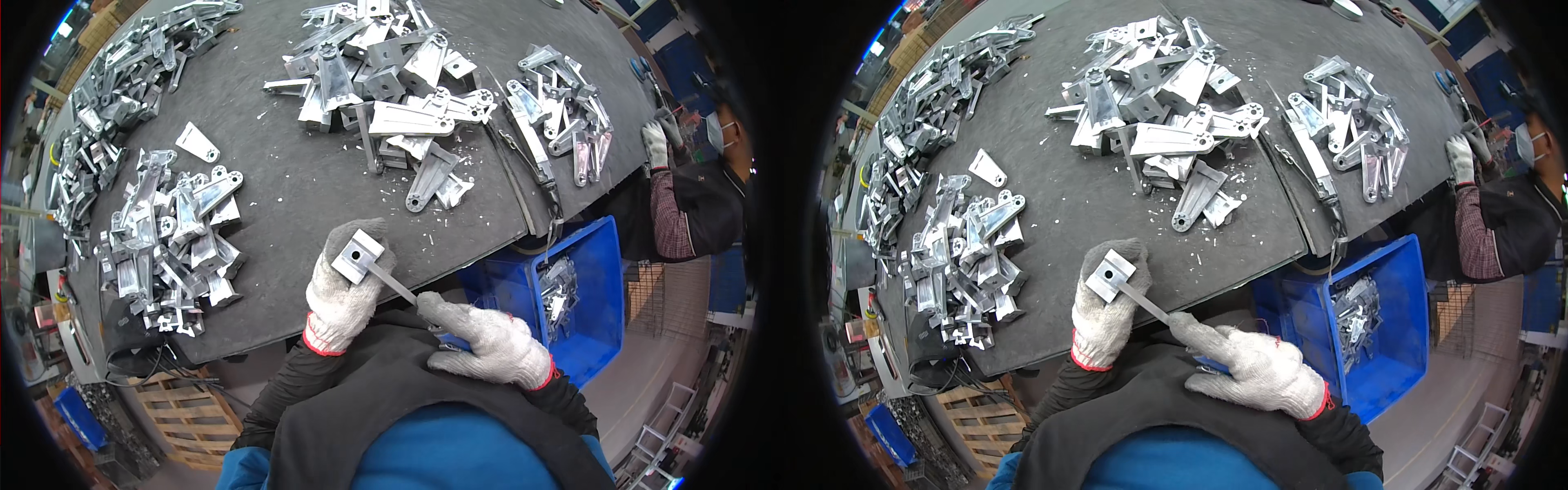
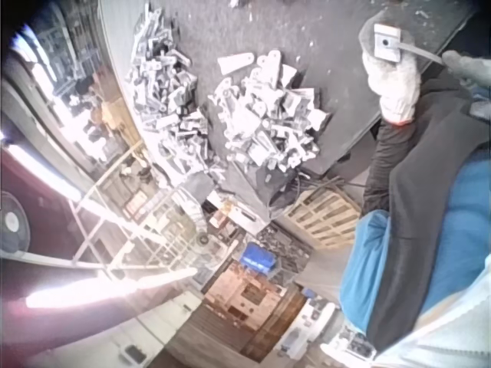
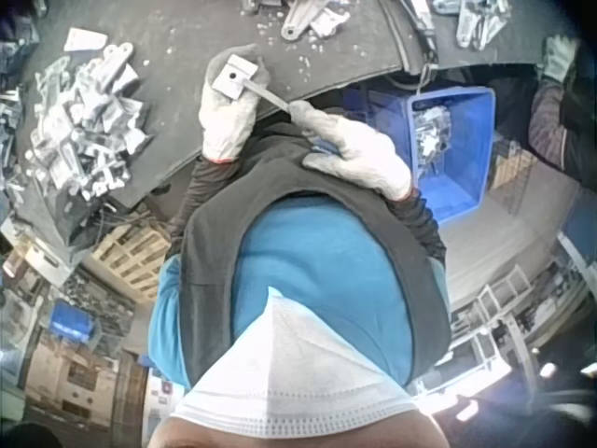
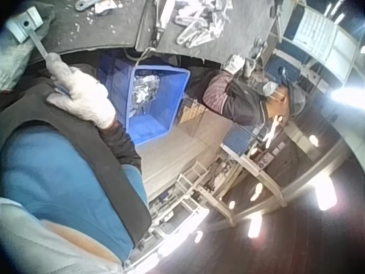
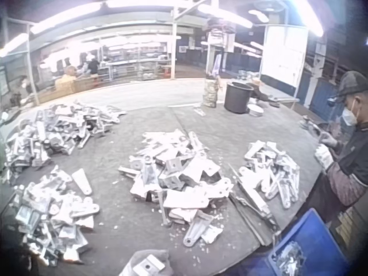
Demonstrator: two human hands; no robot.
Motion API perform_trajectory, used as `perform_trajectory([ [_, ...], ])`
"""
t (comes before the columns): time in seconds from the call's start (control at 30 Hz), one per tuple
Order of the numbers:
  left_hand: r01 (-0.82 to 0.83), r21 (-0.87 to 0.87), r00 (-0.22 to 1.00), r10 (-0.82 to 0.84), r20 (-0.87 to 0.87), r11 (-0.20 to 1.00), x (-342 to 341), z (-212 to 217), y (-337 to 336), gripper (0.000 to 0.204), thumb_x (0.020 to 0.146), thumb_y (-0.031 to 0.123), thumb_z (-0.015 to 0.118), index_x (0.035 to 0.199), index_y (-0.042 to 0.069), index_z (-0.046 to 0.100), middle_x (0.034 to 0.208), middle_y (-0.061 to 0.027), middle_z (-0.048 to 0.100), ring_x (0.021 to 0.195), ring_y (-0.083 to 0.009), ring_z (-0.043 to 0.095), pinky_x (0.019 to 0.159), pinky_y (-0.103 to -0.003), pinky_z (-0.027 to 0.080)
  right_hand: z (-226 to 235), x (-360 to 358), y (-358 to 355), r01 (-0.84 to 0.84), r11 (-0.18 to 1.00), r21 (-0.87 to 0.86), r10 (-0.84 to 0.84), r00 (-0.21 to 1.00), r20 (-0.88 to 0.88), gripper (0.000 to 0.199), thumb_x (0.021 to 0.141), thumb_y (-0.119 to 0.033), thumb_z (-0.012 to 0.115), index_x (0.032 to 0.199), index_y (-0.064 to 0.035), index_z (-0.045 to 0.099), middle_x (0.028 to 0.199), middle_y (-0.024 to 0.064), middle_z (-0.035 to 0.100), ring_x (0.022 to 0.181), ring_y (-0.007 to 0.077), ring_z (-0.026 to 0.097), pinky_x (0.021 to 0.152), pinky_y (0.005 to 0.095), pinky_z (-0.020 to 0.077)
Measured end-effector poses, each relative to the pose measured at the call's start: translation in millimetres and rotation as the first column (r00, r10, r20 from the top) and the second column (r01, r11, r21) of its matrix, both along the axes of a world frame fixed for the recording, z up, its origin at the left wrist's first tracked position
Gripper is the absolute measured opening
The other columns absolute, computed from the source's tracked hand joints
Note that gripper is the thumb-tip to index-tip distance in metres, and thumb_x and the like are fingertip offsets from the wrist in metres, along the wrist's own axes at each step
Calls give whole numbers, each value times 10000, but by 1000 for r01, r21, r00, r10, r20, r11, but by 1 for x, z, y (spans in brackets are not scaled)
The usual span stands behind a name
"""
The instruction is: The person deburrs metal parts one at a time using a pneumatic file, places them on the workbench, and then takes off their gloves.
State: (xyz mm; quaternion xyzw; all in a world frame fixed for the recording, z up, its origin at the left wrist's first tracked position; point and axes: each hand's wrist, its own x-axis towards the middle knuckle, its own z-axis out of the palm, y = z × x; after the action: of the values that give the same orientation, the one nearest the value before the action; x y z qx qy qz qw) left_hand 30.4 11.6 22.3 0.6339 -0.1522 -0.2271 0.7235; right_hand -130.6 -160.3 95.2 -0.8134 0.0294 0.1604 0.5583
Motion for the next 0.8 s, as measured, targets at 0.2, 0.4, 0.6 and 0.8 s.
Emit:
perform_trajectory([
  [0.2, 10, -12, 1000, -10, -22, 1000, 0, 0, -1, 462, 908, 3, 801, 1344, 54, 658, 1224, -46, 711, 1099, -127, 670, 948, -293, 558, 8, 0, 2, 1, 964, -266, -18, 998, -62, 802, 877, -277, 865, 1565, -95, 495, 1134, 176, 700, 982, 373, 725, 839, 434, 596],
  [0.4, 3, -47, 1000, -5, -27, 999, 0, 2, -3, 440, 925, -3, 778, 1341, 53, 648, 1243, -48, 700, 1113, -132, 665, 959, -301, 557, -6, -7, 9, 104, 802, -588, 20, 979, 201, 682, 950, -275, 730, 1590, -271, 497, 959, 176, 659, 737, 348, 713, 586, 425, 577],
  [0.6, 28, 186, 1000, -27, -5, 982, 4, 17, -13, 391, 944, 33, 773, 1315, 82, 659, 1177, -5, 688, 1060, -106, 641, 935, -280, 536, -19, -11, 8, 93, 140, -986, 197, 973, 120, 623, 1059, -369, 474, 1668, -398, 345, 837, 118, 567, 529, 195, 566, 424, 347, 453],
  [0.8, 240, 149, 923, -178, -341, 959, 12, 69, -48, 454, 894, 41, 808, 1322, 72, 657, 1073, 1, 682, 959, -103, 645, 881, -289, 555, -38, 1, -41, 447, 745, -494, -303, 888, 345, 877, 907, -318, 811, 1655, -232, 363, 1075, 272, 659, 784, 434, 692, 705, 501, 587],
])
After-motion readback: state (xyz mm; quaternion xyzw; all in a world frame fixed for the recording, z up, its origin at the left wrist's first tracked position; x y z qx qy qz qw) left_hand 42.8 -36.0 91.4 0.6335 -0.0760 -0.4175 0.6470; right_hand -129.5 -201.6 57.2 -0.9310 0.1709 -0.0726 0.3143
